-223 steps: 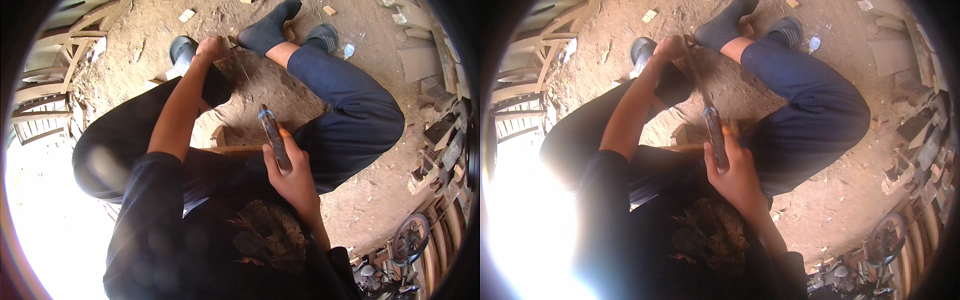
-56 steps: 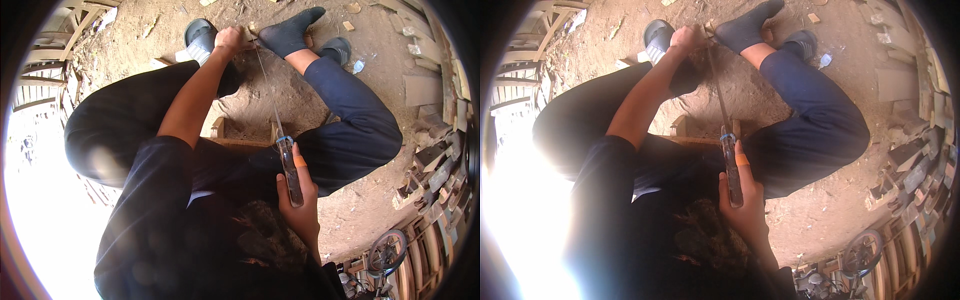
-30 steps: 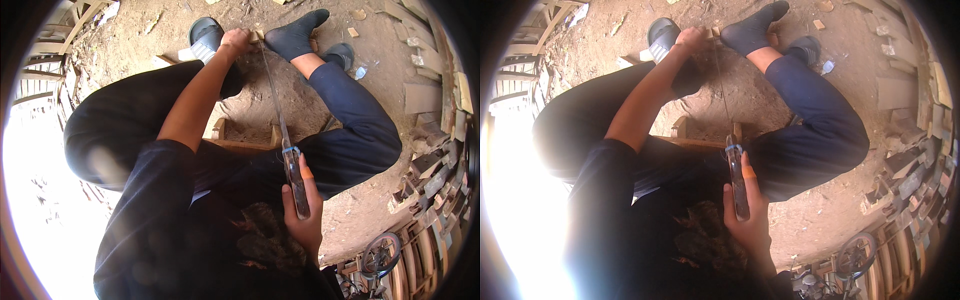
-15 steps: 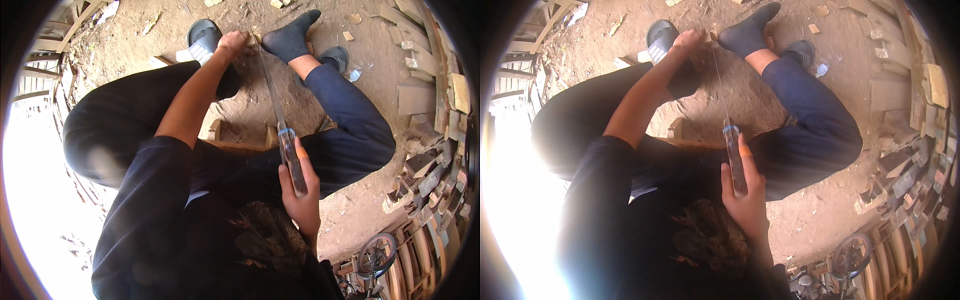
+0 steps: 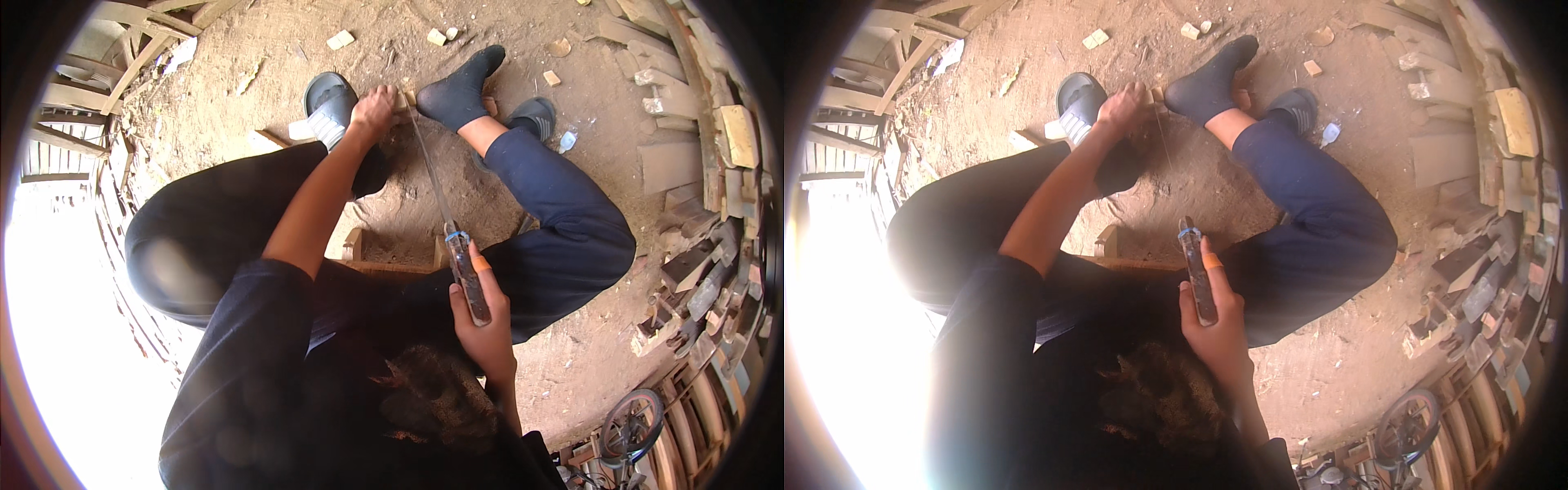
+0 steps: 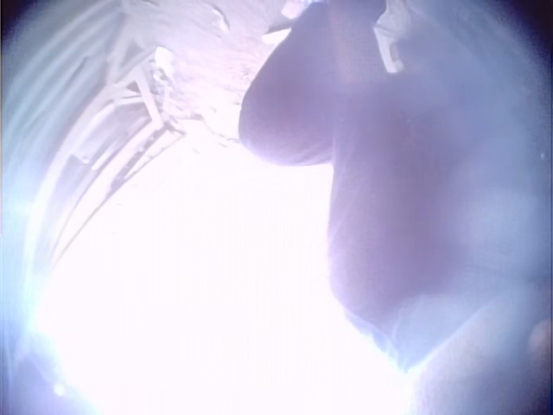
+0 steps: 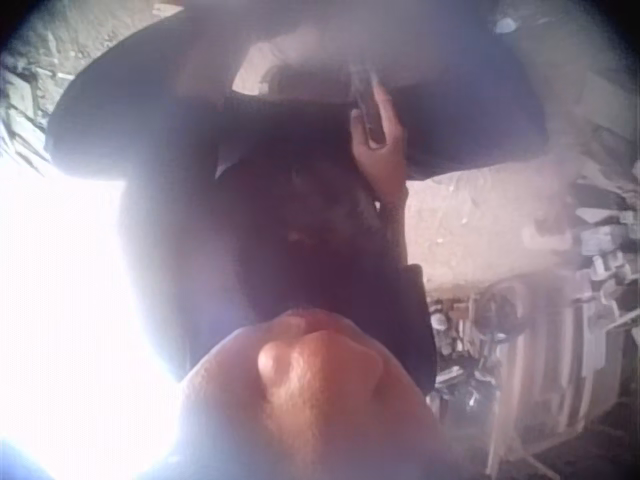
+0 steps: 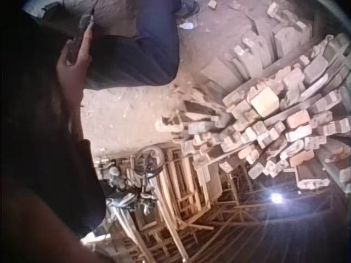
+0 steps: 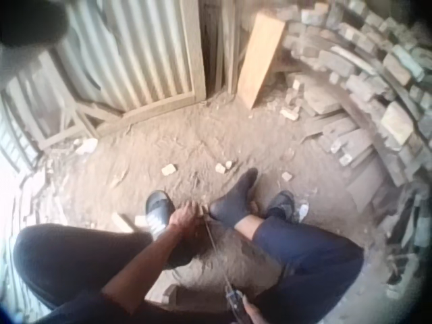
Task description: The person uses a hand saw to cut a small piece of wood while squatting on the ground. They hold the wood with their left hand and saw with their right hand, producing sawdust as they cut.
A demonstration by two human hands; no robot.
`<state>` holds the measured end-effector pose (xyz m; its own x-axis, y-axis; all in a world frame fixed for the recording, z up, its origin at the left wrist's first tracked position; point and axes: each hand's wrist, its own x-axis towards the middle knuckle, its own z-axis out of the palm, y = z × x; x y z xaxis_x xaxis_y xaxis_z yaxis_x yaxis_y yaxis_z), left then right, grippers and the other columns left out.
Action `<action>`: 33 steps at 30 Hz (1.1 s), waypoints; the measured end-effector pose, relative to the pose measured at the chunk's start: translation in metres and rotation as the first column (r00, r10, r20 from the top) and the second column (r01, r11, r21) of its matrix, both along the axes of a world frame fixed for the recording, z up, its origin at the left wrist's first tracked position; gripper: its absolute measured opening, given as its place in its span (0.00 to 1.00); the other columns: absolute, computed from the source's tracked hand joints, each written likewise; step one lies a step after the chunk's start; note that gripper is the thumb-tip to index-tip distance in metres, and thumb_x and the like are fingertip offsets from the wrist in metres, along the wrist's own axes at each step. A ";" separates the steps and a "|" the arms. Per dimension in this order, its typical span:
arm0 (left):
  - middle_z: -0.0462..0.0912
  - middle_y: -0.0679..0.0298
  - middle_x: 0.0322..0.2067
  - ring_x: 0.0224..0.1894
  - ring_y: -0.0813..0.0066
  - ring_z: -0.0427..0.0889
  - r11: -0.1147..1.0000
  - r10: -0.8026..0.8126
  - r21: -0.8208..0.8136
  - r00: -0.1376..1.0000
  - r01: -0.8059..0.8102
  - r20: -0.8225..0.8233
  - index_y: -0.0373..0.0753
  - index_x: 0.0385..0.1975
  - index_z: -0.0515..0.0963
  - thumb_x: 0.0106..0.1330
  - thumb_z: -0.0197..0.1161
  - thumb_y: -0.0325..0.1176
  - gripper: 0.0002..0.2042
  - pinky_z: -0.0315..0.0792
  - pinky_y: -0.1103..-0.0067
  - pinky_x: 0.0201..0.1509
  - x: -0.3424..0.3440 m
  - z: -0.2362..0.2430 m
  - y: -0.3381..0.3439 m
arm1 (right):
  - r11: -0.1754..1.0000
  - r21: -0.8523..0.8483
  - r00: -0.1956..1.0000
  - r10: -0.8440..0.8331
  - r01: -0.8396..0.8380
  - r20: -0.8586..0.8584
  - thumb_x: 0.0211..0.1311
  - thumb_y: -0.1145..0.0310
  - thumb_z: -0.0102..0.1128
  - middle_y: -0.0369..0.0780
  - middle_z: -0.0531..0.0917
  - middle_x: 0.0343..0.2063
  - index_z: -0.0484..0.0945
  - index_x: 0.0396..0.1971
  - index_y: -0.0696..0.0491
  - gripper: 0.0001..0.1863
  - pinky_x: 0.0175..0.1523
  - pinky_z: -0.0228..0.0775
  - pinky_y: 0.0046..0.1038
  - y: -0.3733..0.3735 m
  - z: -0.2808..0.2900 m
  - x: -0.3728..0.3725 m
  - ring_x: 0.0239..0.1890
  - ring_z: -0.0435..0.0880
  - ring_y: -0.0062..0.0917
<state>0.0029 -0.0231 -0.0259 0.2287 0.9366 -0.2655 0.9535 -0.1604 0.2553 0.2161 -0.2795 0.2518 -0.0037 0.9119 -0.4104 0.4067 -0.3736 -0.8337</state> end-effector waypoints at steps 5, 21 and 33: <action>0.74 0.53 0.51 0.58 0.55 0.73 0.995 -0.010 0.094 0.990 0.023 -0.143 0.33 0.55 0.69 0.61 0.67 0.53 0.32 0.67 0.61 0.62 0.017 0.007 -0.012 | 0.999 -0.010 0.998 0.042 -0.041 0.054 0.65 0.75 0.59 0.44 0.82 0.25 0.65 0.70 0.52 0.33 0.36 0.73 0.23 0.009 0.004 0.010 0.24 0.83 0.26; 0.76 0.57 0.49 0.57 0.60 0.74 0.992 0.009 0.125 0.998 0.000 -0.066 0.36 0.53 0.70 0.57 0.70 0.43 0.28 0.68 0.63 0.59 0.013 0.001 -0.010 | 0.996 -0.003 0.996 0.091 -0.091 -0.003 0.66 0.73 0.59 0.52 0.86 0.42 0.63 0.71 0.49 0.33 0.47 0.76 0.29 0.018 0.009 0.015 0.43 0.89 0.38; 0.77 0.53 0.50 0.59 0.55 0.73 0.997 0.015 0.074 1.000 -0.015 0.006 0.35 0.49 0.71 0.65 0.62 0.49 0.24 0.66 0.62 0.63 0.009 0.013 -0.011 | 0.984 -0.130 0.992 0.123 -0.121 0.004 0.67 0.73 0.60 0.41 0.83 0.31 0.63 0.71 0.51 0.33 0.40 0.71 0.21 0.030 0.019 0.027 0.30 0.77 0.14</action>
